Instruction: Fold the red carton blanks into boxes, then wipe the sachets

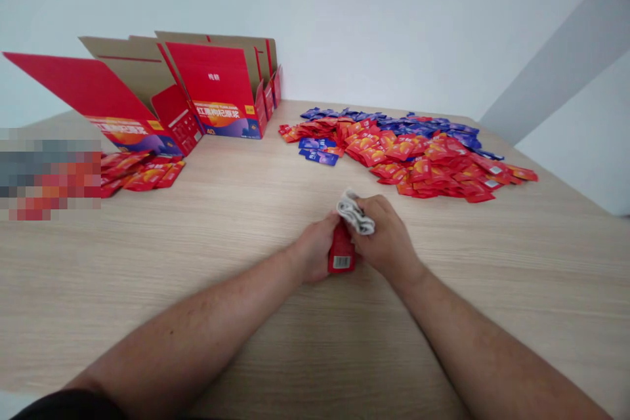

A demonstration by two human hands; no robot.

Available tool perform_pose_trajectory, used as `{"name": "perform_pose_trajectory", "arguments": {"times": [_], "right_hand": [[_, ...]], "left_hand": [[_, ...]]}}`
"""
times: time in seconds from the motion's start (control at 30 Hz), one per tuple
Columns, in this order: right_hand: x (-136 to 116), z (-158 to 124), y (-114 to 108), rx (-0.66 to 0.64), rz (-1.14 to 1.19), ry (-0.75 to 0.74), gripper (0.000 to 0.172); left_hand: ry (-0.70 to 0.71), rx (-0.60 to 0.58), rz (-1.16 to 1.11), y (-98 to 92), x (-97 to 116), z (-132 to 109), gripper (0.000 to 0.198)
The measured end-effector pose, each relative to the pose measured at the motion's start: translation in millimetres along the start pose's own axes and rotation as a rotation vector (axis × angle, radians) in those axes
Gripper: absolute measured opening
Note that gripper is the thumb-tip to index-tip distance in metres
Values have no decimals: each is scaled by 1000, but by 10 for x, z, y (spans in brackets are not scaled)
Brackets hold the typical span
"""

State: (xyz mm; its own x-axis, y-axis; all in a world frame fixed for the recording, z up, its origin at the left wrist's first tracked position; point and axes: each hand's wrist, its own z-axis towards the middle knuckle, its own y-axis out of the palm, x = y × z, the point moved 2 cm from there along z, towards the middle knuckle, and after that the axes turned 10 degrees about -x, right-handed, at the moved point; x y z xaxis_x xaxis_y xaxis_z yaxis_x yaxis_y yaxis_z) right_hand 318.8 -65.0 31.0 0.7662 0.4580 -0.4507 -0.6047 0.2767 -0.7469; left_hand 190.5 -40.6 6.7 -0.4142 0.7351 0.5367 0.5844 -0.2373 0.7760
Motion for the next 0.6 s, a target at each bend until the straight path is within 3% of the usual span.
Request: {"name": "perform_pose_trajectory", "arguments": {"times": [0.17,0.23,0.33,0.4,0.5,0.6], "right_hand": [[-252,-100,218,-386,69,-235,18],[-127,-62,230,-352,47,-177,17],[295,52,82,-68,-21,99,11],[549,104,-49,50,-76,262,15],[700,138,-142,33,-130,320,24],[678,129,-68,-152,-115,244,25]], "left_hand": [[122,62,-89,-103,268,4,54],[169,47,-73,-127,302,18,53],[103,-17,11,-106,233,22,45],[54,-3,94,-86,199,5,41],[73,28,229,-106,313,-26,38],[133,74,454,-251,644,-114,35]]}}
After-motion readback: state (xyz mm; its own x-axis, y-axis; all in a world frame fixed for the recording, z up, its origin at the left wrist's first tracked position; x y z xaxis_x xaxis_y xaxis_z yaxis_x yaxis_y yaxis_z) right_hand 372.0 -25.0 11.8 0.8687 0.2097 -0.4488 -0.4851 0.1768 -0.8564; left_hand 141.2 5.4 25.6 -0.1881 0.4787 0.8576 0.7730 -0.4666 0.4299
